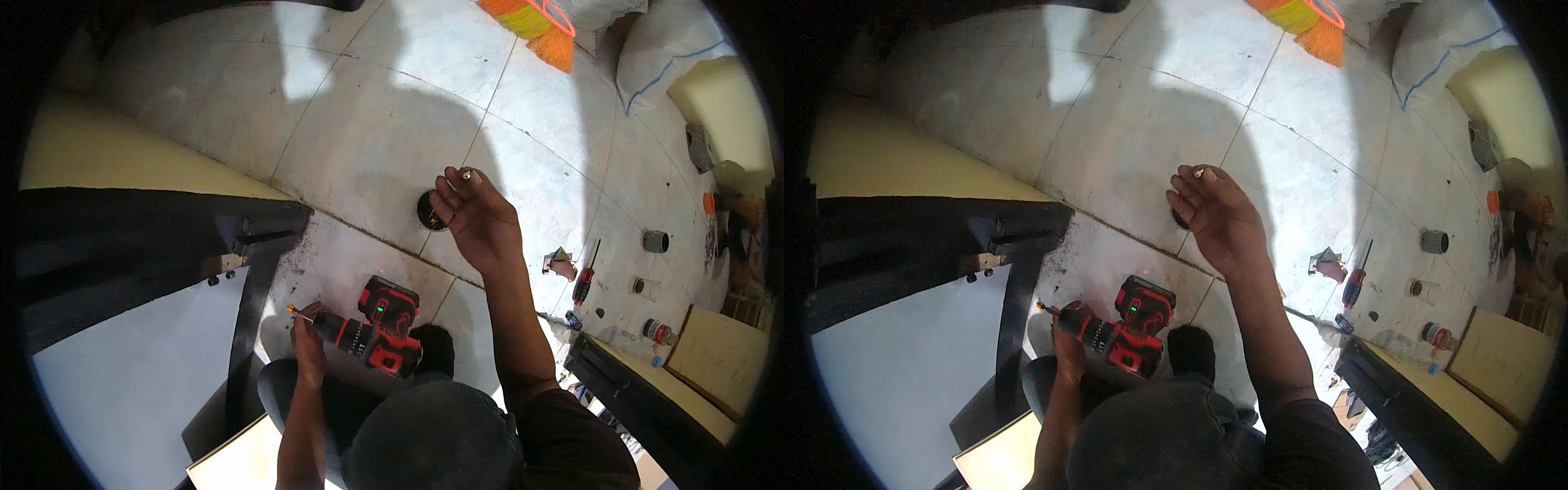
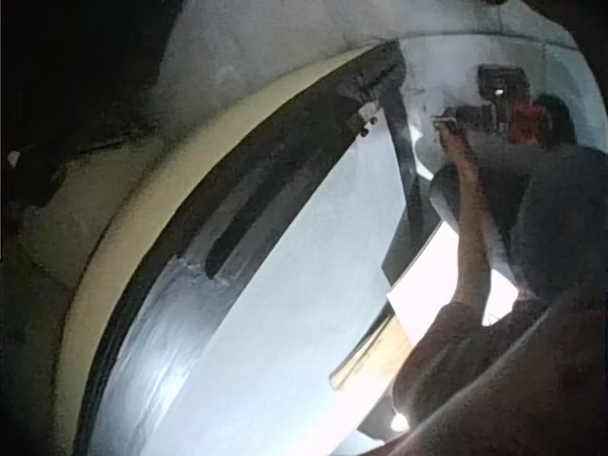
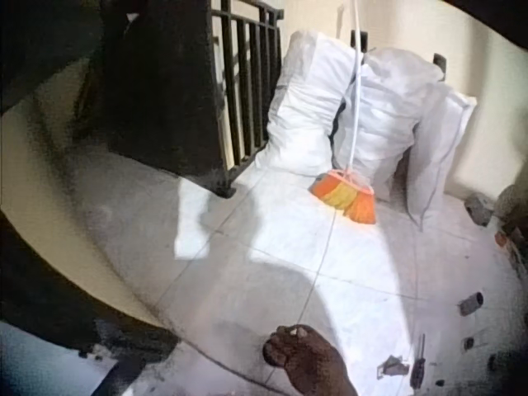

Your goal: The person uses a cordless drill to drive screws into a metal hinge attached to a dark wooden door frame. They repeatedly pick up screws from a small container on the floor and secure the hinge in place.

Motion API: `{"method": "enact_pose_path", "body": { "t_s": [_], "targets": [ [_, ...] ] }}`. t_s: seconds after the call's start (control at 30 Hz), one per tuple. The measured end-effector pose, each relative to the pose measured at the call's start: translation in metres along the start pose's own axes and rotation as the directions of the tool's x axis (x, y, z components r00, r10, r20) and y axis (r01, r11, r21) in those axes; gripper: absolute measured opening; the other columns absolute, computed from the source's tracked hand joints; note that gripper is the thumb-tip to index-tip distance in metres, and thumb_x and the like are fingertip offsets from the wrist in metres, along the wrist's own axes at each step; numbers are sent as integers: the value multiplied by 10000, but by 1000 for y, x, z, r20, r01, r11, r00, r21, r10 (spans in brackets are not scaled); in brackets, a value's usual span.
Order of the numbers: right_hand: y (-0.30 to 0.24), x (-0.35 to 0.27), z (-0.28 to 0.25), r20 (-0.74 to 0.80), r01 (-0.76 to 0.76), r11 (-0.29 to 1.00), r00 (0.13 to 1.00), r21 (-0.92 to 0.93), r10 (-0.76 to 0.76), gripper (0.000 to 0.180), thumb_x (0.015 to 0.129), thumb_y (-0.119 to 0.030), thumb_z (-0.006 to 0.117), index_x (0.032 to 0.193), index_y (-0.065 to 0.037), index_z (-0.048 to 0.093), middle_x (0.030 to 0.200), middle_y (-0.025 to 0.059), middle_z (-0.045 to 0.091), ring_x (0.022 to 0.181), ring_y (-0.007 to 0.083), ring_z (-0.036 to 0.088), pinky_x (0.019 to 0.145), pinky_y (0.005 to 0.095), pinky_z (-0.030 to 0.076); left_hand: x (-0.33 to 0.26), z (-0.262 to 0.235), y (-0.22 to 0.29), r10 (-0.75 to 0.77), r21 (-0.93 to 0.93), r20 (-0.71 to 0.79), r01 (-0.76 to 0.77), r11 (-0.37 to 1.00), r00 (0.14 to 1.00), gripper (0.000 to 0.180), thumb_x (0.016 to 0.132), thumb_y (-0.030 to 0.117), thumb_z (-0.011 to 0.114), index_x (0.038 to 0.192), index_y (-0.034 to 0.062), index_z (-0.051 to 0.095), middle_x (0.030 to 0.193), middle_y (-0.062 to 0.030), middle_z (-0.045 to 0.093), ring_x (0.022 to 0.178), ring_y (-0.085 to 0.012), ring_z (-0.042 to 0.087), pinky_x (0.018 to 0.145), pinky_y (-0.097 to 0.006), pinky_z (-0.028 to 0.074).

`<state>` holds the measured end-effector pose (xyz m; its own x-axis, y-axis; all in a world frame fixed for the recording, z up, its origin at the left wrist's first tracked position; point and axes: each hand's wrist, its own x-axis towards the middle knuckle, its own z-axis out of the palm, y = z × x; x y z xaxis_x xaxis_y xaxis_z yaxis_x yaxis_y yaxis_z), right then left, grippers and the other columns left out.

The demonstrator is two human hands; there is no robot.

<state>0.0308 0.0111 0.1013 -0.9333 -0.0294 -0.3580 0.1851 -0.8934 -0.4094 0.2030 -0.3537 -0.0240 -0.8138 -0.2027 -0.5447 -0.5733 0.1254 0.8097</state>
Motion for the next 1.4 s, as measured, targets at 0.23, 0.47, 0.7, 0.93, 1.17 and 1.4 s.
{"method": "enact_pose_path", "body": {
  "t_s": [0.23,0.47,0.7,0.93,1.17,1.4],
  "targets": [
    [-2,-17,39,116,-51,993,992,102,39,127,965,-202,619,989,-92,679,1032,27,684,1052,205,631,978,384,498,-20,10,35,-64,-233,-64,47,971,996,670,1056,566,316,1256,-8,597,1138,-118,646,1095,-240,592,992,-400,435],
    [-4,-30,44,172,-62,995,984,80,48,129,959,-201,618,964,-87,679,1006,30,664,1023,212,617,955,383,487,-16,6,28,-160,-407,-35,132,904,986,682,1036,597,355,1295,4,574,1222,-123,625,1160,-248,579,1046,-426,411],
    [-15,1,-34,178,299,248,892,-921,-415,108,864,-125,709,945,-55,721,1179,136,664,1120,273,619,957,421,493,-19,3,28,-188,-425,-50,149,893,981,673,1036,591,362,1347,17,525,1327,-116,599,1232,-257,563,1073,-428,395],
    [16,11,-103,296,206,-299,908,-932,-297,169,796,-64,736,964,-68,749,1335,190,582,1230,362,551,1022,446,463,-23,5,36,-28,-205,-40,19,979,999,656,1033,594,372,1303,25,558,1249,-105,618,1167,-243,582,1040,-419,413],
    [28,26,-102,304,123,-511,908,-850,-287,206,820,-89,681,1013,-58,744,1365,193,562,1261,378,508,1062,475,421,-23,7,41,-84,-234,-29,74,969,996,654,1036,584,378,1267,8,585,1205,-116,629,1142,-246,590,1028,-427,423],
    [43,40,-96,360,129,-595,887,-794,-288,208,816,-149,670,989,-66,747,1310,176,592,1237,357,518,1058,463,411,-17,2,26,-45,-214,-21,39,976,999,672,1036,584,378,1274,-8,588,1189,-129,634,1127,-250,599,1011,-416,446]
  ]
}}
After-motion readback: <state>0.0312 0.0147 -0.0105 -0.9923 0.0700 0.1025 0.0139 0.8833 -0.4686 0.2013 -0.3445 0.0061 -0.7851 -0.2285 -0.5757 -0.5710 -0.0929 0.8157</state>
